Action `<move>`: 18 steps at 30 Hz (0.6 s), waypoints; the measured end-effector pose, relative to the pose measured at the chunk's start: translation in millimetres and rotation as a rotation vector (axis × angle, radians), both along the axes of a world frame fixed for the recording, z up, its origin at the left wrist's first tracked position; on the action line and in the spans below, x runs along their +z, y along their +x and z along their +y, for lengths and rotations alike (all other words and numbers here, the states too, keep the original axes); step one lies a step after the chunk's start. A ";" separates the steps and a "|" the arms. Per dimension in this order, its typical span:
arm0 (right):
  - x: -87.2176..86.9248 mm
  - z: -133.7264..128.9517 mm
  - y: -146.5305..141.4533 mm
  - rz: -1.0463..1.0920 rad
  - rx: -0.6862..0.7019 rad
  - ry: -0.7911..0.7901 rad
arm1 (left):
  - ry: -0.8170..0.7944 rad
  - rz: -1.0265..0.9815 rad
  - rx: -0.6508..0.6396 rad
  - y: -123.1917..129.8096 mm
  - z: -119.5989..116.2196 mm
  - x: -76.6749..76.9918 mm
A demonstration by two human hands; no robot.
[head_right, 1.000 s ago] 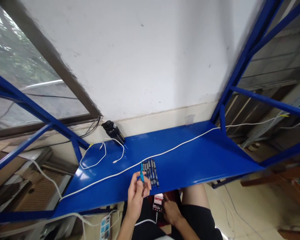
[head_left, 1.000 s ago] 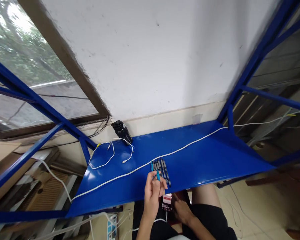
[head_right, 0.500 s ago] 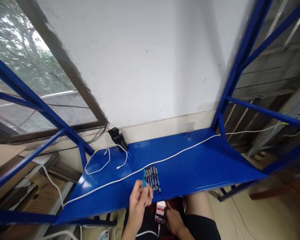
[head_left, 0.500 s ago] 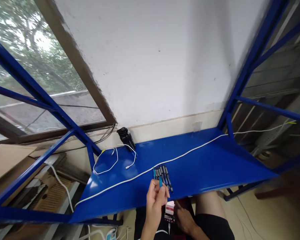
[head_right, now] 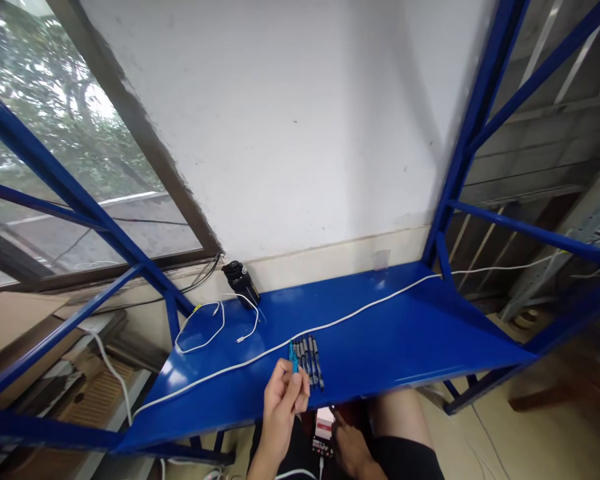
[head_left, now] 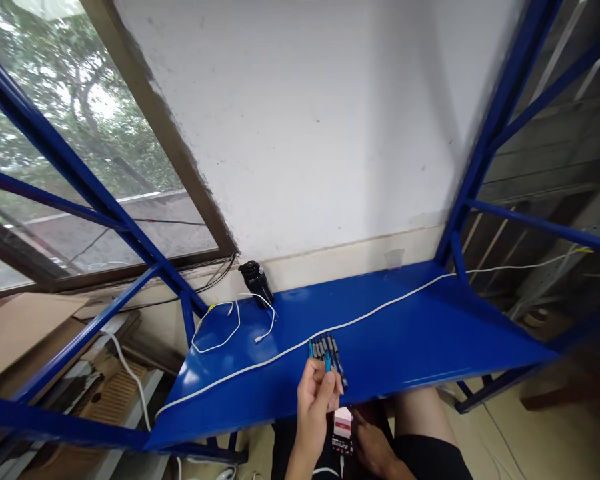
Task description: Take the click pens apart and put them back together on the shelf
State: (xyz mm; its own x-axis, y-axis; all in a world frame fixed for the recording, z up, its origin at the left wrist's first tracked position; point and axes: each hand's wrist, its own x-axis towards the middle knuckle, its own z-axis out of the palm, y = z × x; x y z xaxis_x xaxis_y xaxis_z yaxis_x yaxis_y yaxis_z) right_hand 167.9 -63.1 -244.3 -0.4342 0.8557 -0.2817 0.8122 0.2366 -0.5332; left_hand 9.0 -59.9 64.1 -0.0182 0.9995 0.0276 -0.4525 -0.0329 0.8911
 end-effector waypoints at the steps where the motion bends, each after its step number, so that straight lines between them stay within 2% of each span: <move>1: -0.2 0.1 0.0 0.001 0.004 -0.002 | -0.006 0.002 0.001 -0.1 -1.0 0.8; 10: 1.1 2.5 -0.1 0.006 -0.009 -0.008 | -0.044 0.038 0.015 -3.1 -3.6 2.1; 18: 2.2 1.4 0.8 0.014 -0.010 -0.003 | -0.058 0.095 0.050 -4.2 -5.1 -3.2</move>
